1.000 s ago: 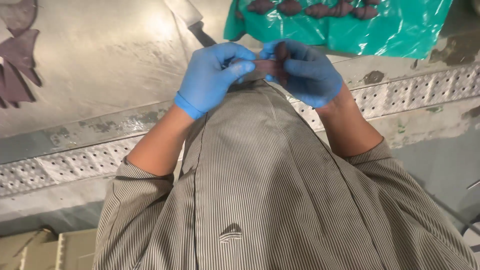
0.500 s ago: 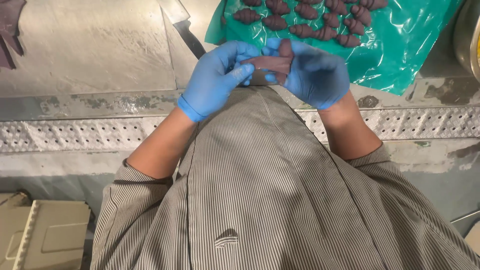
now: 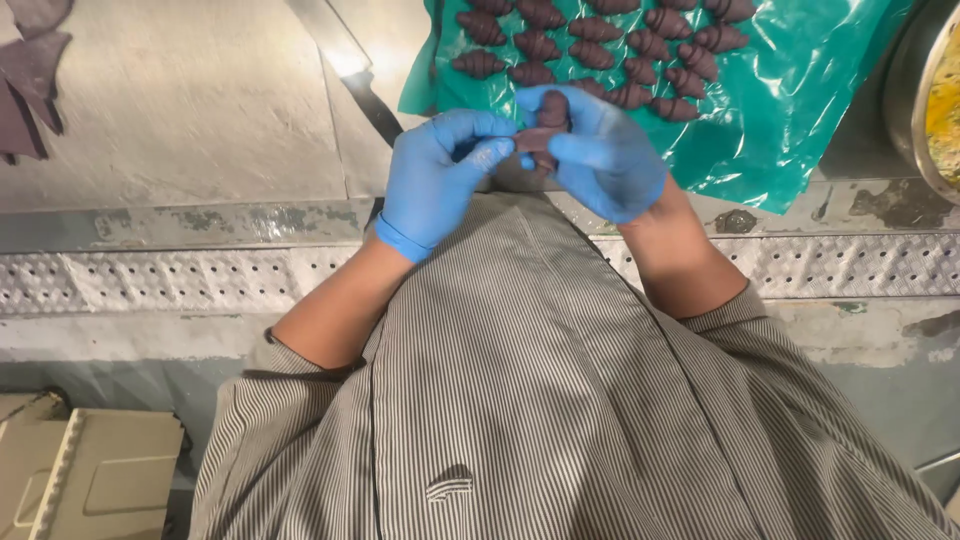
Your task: Rolling and shaping triangular dough pieces into croissants on a stainless steel workbench.
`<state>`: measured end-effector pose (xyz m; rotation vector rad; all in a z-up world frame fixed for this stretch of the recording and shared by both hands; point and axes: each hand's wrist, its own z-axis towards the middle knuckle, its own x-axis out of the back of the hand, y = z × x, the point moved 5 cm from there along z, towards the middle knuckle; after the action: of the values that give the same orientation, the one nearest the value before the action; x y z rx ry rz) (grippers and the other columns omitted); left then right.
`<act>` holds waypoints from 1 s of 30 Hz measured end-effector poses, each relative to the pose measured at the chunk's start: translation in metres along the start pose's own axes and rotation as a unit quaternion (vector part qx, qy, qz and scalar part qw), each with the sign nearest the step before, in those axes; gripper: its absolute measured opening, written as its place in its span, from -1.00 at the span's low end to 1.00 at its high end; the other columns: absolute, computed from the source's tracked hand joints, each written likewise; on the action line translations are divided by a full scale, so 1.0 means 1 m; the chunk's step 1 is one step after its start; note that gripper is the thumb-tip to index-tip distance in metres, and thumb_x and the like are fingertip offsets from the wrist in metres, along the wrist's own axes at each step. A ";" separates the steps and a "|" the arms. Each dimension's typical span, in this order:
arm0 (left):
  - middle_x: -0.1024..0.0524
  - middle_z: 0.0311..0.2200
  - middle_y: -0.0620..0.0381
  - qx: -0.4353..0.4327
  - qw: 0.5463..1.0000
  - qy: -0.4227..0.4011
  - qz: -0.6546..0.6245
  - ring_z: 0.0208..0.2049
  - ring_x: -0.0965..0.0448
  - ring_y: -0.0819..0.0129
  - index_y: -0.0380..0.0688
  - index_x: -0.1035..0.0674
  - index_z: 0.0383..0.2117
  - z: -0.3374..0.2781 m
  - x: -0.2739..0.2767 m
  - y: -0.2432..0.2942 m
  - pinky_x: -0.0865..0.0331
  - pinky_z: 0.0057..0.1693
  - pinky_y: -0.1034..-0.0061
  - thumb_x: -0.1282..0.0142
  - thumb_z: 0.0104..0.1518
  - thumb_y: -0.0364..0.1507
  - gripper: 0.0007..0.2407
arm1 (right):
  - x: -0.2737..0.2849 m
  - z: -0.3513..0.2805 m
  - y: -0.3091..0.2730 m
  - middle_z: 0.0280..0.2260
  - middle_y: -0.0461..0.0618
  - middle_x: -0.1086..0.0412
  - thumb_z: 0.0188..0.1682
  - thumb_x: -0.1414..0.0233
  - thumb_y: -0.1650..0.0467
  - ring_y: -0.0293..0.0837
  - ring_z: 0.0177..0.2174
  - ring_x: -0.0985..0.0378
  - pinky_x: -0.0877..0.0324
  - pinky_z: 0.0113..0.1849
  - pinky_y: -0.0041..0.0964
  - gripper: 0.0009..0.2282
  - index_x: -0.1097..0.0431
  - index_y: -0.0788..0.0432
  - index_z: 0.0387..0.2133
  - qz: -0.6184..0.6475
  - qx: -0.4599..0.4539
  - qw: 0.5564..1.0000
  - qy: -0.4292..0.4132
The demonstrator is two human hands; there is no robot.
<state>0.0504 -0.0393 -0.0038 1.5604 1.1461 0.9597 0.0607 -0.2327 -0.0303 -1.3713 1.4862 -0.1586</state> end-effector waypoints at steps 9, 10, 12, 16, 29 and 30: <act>-0.56 -0.26 0.28 0.008 0.993 0.009 -0.113 -0.21 -0.54 0.61 -0.22 -0.54 0.03 0.016 -0.014 -0.005 -0.45 -0.04 0.66 -0.17 0.22 -0.52 -0.75 | 0.022 -0.004 -0.002 -0.06 0.30 -0.48 0.10 -0.09 0.50 -0.11 -0.20 -0.50 -0.43 -0.04 -0.29 -0.73 -0.24 0.38 0.01 0.203 0.049 0.974 -0.089; -0.56 -0.26 0.28 0.007 0.994 0.007 -0.113 -0.21 -0.54 0.61 -0.22 -0.54 0.03 0.018 -0.016 -0.008 -0.45 -0.04 0.66 -0.17 0.22 -0.52 -0.75 | 0.023 -0.004 -0.001 -0.06 0.30 -0.48 0.10 -0.09 0.50 -0.11 -0.20 -0.50 -0.43 -0.04 -0.29 -0.73 -0.24 0.38 0.01 0.203 0.050 0.974 -0.088; -0.61 -0.24 0.21 -0.034 0.999 0.018 -0.023 -0.21 -0.60 0.56 -0.28 -0.61 -0.05 0.020 -0.016 -0.009 -0.52 0.00 0.62 -0.18 0.27 -0.52 -0.82 | 0.030 -0.002 0.006 -0.12 0.19 -0.43 0.11 -0.11 0.55 -0.05 -0.20 -0.51 -0.41 -0.13 -0.19 -0.75 -0.22 0.35 -0.02 0.086 0.034 0.996 -0.019; -0.62 -0.23 0.19 -0.023 0.999 0.018 -0.017 -0.22 -0.59 0.53 -0.28 -0.62 -0.04 0.020 -0.018 -0.013 -0.52 0.00 0.63 -0.19 0.30 -0.52 -0.84 | 0.021 -0.006 -0.006 -0.14 0.00 -0.36 0.08 -0.12 0.51 -0.13 -0.17 -0.51 -0.50 0.08 -0.13 -0.65 -0.27 0.33 0.11 0.146 0.102 0.981 -0.071; -0.44 -0.03 0.19 -0.005 0.998 -0.058 -0.020 -0.09 -0.46 0.52 -0.20 -0.34 0.26 0.039 -0.022 -0.030 -0.39 0.07 0.63 -0.14 0.31 -0.51 -0.59 | 0.277 0.038 -0.022 -0.09 0.09 -0.42 0.22 -0.06 0.35 -0.04 -0.14 -0.57 -0.52 -0.14 -0.11 -0.71 -0.31 0.28 0.10 -0.057 0.184 0.969 0.156; -0.44 -0.01 0.19 0.000 0.998 -0.067 0.001 -0.03 -0.47 0.51 -0.23 -0.34 0.27 0.036 -0.018 -0.031 -0.37 0.14 0.62 -0.13 0.30 -0.50 -0.59 | 0.334 0.042 -0.020 -0.14 0.14 -0.43 0.28 -0.06 0.29 0.01 -0.18 -0.60 -0.52 -0.29 -0.12 -0.70 -0.31 0.28 0.11 -0.158 0.175 0.941 0.244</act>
<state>0.0723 -0.0612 -0.0438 1.6019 1.0514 0.8438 0.1768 -0.4798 -0.2289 -1.3180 1.5226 -0.9826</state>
